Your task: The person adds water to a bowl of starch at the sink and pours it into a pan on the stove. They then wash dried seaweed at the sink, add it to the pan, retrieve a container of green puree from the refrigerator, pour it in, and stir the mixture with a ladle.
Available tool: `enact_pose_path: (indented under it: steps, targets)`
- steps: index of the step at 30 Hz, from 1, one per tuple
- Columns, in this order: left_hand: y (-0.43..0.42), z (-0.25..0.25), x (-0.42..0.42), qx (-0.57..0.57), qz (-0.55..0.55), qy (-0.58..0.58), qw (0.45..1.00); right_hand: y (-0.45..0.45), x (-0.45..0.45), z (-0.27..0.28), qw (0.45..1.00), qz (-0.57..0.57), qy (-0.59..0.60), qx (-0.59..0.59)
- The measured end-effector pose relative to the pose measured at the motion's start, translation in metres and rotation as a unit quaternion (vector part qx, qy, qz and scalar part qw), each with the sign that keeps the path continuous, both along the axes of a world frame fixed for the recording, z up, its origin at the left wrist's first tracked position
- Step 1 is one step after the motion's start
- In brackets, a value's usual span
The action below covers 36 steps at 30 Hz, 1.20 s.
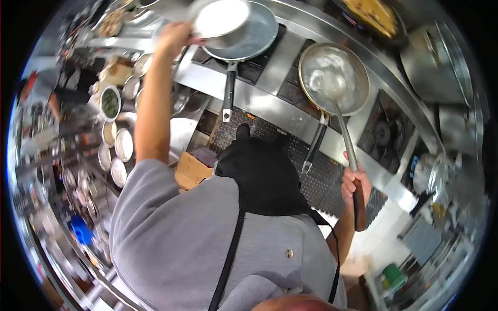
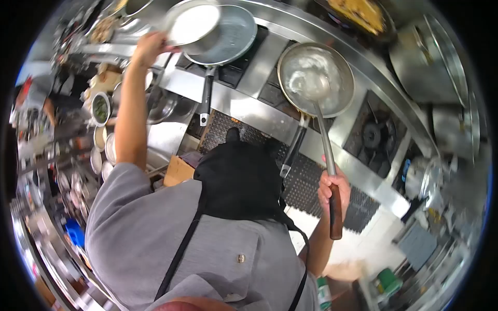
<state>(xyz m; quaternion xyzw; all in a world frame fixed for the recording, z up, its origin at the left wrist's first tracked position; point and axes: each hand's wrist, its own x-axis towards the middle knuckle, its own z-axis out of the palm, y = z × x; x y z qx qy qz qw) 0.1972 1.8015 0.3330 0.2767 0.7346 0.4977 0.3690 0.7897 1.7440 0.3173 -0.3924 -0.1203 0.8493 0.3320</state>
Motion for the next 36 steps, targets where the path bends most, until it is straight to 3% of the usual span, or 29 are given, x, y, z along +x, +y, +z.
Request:
enact_pose_path:
  steps: [2,5,8,13,16,17,20,22,23,25,26,29,30,31,32,33,36]
  targets:
    - [-0.018,-0.002,-0.04,-0.01,-0.025,-0.009,1.0,-0.011,-0.006,0.029,0.983,0.045,-0.162,0.071]
    - [-0.039,-0.033,-0.123,0.011,0.023,-0.049,0.998,-0.019,-0.028,0.065,0.92,0.077,-0.356,0.143]
    - [-0.051,-0.048,-0.169,-0.016,0.066,-0.019,0.998,-0.02,-0.04,0.056,0.888,0.086,-0.42,0.165]
    - [-0.053,-0.113,-0.243,0.015,0.129,-0.013,0.991,-0.018,-0.081,-0.005,0.778,0.065,-0.58,0.234]
    - [-0.043,-0.138,-0.256,0.018,0.19,-0.045,0.981,-0.023,-0.11,-0.053,0.842,-0.011,-0.499,0.206]
    - [-0.039,-0.136,-0.247,0.023,0.221,-0.054,0.973,-0.026,-0.121,-0.055,0.892,-0.038,-0.413,0.181]
    - [-0.028,-0.169,-0.264,0.026,0.23,-0.084,0.969,-0.034,-0.144,-0.055,0.933,-0.051,-0.32,0.156]
    - [-0.023,-0.182,-0.266,0.038,0.244,-0.138,0.959,-0.039,-0.144,-0.049,0.987,-0.086,-0.08,0.106]
    - [-0.02,-0.186,-0.266,0.036,0.244,-0.141,0.959,-0.04,-0.141,-0.043,0.987,-0.087,-0.083,0.106]
    - [-0.015,-0.197,-0.263,0.046,0.258,-0.165,0.951,-0.04,-0.132,-0.024,0.981,-0.155,0.113,0.003]
    - [-0.013,-0.206,-0.266,0.05,0.27,-0.167,0.947,-0.041,-0.129,-0.012,0.979,-0.155,0.133,0.009]
    - [-0.01,-0.23,-0.28,0.067,0.276,-0.194,0.939,-0.042,-0.113,0.023,0.994,-0.093,-0.041,0.041]
    - [-0.011,-0.233,-0.28,0.075,0.27,-0.199,0.939,-0.042,-0.111,0.038,0.994,-0.09,-0.044,0.04]
    - [-0.011,-0.254,-0.305,0.086,0.252,-0.266,0.926,-0.041,-0.11,0.054,0.982,-0.048,-0.166,0.071]
    - [-0.016,-0.254,-0.3,0.106,0.234,-0.262,0.93,-0.041,-0.107,0.063,0.953,-0.002,-0.285,0.101]
    - [-0.023,-0.249,-0.297,0.127,0.218,-0.256,0.933,-0.041,-0.1,0.062,0.953,0.008,-0.286,0.101]
    - [-0.049,-0.216,-0.26,0.103,0.261,-0.165,0.945,-0.037,-0.071,0.047,0.87,0.054,-0.459,0.171]
